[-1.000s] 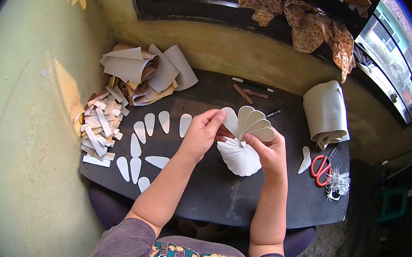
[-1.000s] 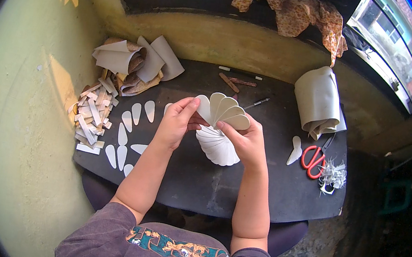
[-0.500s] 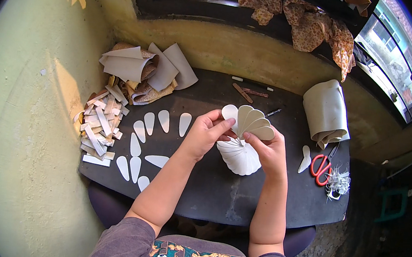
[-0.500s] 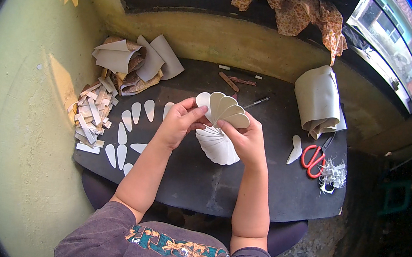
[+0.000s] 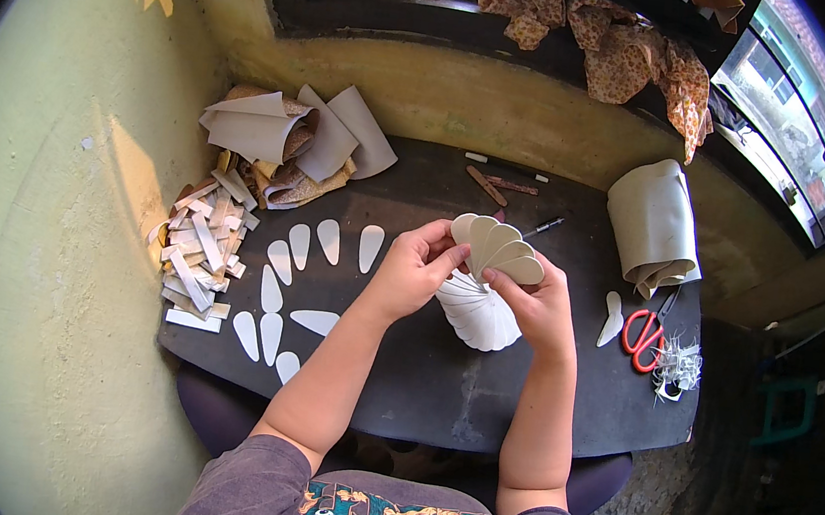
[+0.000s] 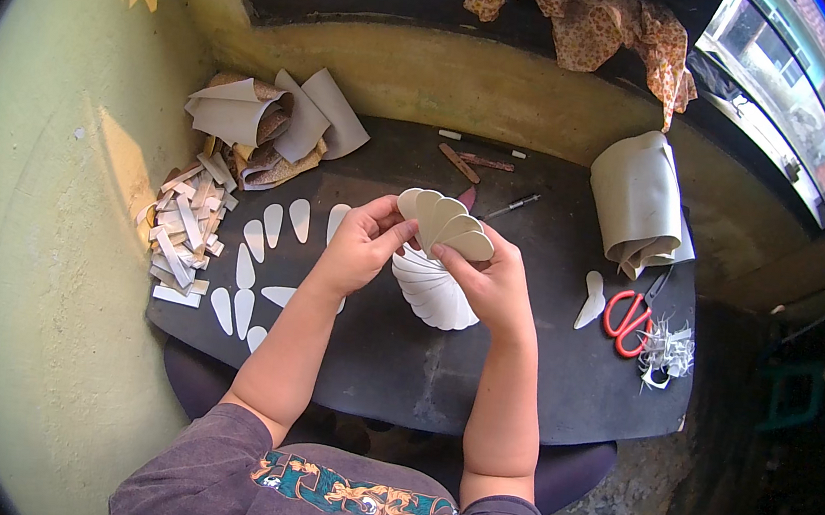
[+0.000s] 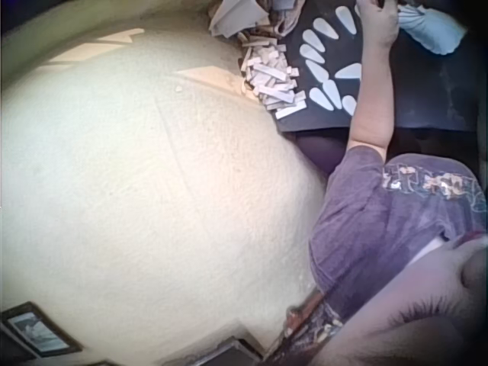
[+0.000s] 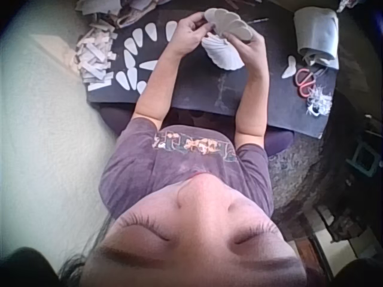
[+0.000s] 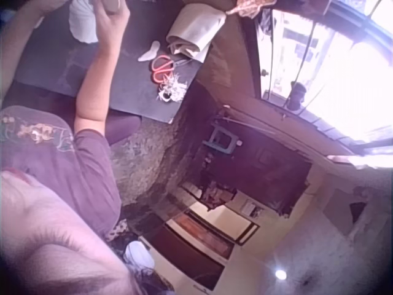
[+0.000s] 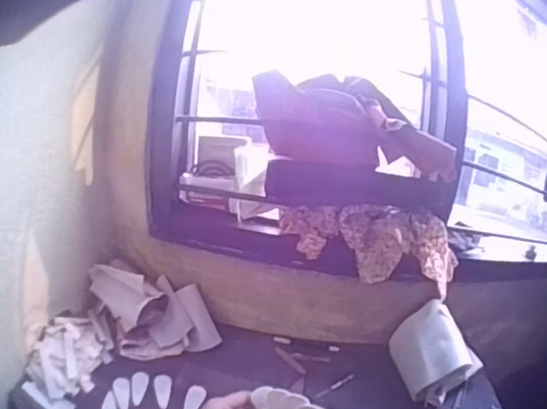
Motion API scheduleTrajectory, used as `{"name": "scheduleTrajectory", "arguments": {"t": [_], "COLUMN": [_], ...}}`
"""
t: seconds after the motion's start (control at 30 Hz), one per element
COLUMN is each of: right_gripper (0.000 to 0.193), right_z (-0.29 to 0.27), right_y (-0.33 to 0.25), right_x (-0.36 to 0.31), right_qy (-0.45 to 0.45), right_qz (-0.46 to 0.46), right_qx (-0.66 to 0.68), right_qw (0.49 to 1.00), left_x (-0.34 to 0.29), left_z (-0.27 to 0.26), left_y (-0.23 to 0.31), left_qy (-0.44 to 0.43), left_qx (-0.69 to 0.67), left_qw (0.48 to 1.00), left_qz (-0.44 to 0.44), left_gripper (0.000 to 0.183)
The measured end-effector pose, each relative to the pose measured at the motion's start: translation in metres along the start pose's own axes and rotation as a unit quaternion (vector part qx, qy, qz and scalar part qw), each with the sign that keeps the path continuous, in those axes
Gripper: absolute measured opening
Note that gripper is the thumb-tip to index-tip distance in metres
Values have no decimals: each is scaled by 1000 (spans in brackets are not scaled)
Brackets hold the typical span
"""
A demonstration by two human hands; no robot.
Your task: The person assembles white, petal-shaped paper cutouts into a fan-like structure by hand. They pick up individual cutouts from the table, align them, and press them together to form a layered, circular shape.
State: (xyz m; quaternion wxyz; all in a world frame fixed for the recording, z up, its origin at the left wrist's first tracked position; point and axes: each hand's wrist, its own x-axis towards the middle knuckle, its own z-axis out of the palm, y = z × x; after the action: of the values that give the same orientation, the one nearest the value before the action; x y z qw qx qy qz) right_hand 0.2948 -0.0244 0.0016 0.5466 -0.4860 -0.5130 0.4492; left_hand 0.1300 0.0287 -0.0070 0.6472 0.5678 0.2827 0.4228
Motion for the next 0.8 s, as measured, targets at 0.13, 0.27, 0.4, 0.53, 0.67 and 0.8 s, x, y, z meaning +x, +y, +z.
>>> {"name": "scheduleTrajectory", "arguments": {"t": [0.13,0.27,0.4,0.53,0.67,0.8], "right_gripper": [23,24,24,24,26,27], "right_z": [0,-1,0,-1,-2,1], "right_y": [0,1,0,-2,2,3], "right_x": [0,0,0,0,0,1], "right_qy": [-5,-11,-9,-14,-8,0], "right_qz": [3,4,6,16,7,1], "right_qx": [-9,-13,-13,-25,-22,-1], "right_qw": [1000,1000,1000,999,1000,1000], "left_x": [0,0,0,0,0,0], "left_z": [-2,-6,-6,-8,-10,-10], "left_y": [0,-1,0,0,1,0], "left_qy": [-7,-21,-28,-39,-52,-52], "left_qx": [19,27,47,56,59,57], "left_qw": [1000,999,998,998,997,997], "left_qz": [-17,-29,-23,-15,-22,-11], "left_gripper": [19,18,19,22,24,22]}}
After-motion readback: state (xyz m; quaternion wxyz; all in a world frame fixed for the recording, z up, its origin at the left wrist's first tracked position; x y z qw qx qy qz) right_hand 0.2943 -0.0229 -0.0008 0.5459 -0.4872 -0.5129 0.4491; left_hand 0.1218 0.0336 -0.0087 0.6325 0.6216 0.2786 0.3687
